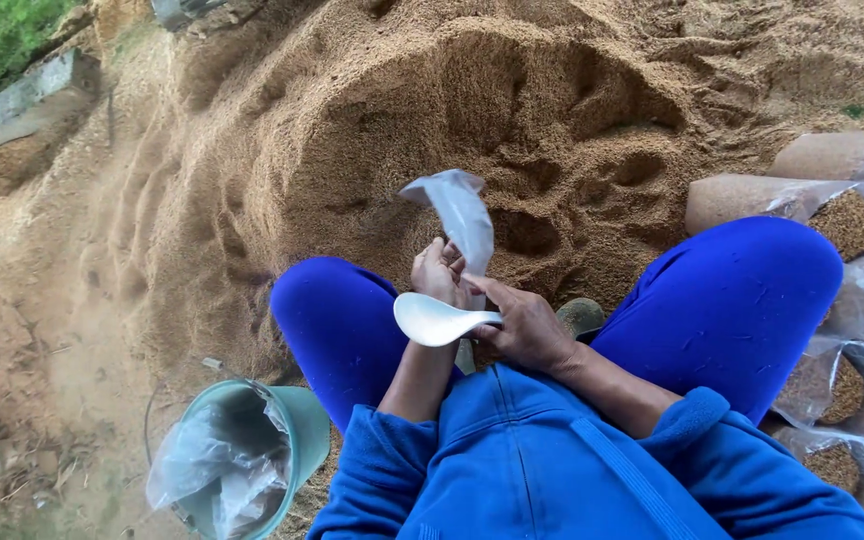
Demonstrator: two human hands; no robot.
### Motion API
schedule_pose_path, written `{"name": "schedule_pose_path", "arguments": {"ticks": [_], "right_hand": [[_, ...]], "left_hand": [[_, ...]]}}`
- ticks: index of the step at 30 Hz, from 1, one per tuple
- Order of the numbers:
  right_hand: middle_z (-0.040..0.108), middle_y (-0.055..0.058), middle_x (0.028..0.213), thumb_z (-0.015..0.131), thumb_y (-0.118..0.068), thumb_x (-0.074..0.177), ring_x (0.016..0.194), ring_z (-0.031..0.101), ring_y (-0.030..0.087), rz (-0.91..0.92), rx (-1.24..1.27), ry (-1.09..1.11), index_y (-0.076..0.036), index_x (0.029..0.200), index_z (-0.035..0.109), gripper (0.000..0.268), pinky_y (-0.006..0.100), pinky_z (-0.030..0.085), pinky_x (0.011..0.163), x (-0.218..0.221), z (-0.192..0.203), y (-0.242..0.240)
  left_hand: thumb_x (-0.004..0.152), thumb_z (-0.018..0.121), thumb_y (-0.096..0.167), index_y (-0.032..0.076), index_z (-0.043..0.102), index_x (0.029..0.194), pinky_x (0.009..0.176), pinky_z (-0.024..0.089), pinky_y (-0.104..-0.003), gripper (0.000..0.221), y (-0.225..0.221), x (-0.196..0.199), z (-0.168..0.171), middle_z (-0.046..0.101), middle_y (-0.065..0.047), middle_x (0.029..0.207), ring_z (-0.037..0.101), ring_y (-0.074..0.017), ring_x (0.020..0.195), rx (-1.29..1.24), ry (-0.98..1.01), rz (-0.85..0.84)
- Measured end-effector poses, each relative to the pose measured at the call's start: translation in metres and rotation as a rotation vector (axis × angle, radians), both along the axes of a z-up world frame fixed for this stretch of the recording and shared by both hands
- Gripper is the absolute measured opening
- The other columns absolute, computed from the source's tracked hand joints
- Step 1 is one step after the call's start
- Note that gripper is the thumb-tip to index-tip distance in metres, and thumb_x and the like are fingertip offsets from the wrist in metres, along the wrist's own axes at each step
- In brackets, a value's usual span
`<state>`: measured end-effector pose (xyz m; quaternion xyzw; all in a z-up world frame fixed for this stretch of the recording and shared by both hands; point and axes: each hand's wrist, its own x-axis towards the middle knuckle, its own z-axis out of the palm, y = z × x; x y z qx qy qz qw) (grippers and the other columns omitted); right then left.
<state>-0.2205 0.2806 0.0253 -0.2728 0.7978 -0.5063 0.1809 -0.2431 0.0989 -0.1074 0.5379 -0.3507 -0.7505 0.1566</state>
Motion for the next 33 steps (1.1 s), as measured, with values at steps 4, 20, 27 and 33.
{"name": "schedule_pose_path", "arguments": {"ticks": [4,20,27,33], "right_hand": [[0.077,0.014,0.113,0.082,-0.025,0.083,0.107,0.07,0.04,0.044,-0.044,-0.049,-0.016,0.139,0.063,0.06,0.05,0.058,0.088,-0.002,0.014,-0.004],[0.075,0.007,0.09,0.07,0.001,0.094,0.082,0.062,0.008,-0.449,-0.551,-0.593,0.003,0.111,0.075,0.017,0.023,0.051,0.083,-0.027,0.022,-0.009],[0.073,0.013,0.09,0.064,-0.001,0.099,0.079,0.067,0.014,-0.449,-0.623,-0.66,0.005,0.112,0.073,0.017,0.024,0.055,0.077,-0.036,0.007,0.002],[0.071,0.009,0.087,0.062,-0.007,0.103,0.076,0.065,0.014,-0.457,-0.651,-0.694,0.001,0.108,0.072,0.014,0.023,0.053,0.077,-0.047,0.016,0.019]], "left_hand": [[0.099,0.063,0.025,0.014,0.05,0.1,0.05,0.058,-0.03,0.017,0.006,0.002,0.007,0.075,-0.008,0.081,0.072,-0.0189,0.058,0.04,0.046,-0.025],[0.098,0.071,0.018,0.005,0.06,0.124,0.116,0.037,-0.058,0.031,0.029,0.055,0.159,0.058,-0.029,0.139,0.049,-0.0426,0.14,-0.504,0.161,-0.762],[0.103,0.067,0.034,0.011,0.033,0.154,0.118,0.015,-0.074,0.065,0.009,0.059,0.115,0.03,-0.025,0.16,0.017,-0.0555,0.15,-0.407,0.041,-0.537],[0.105,0.061,0.037,0.011,0.004,0.163,0.118,0.027,-0.07,0.086,-0.031,0.038,0.097,0.001,-0.036,0.164,0.025,-0.0563,0.147,0.127,0.085,-0.119]]}}
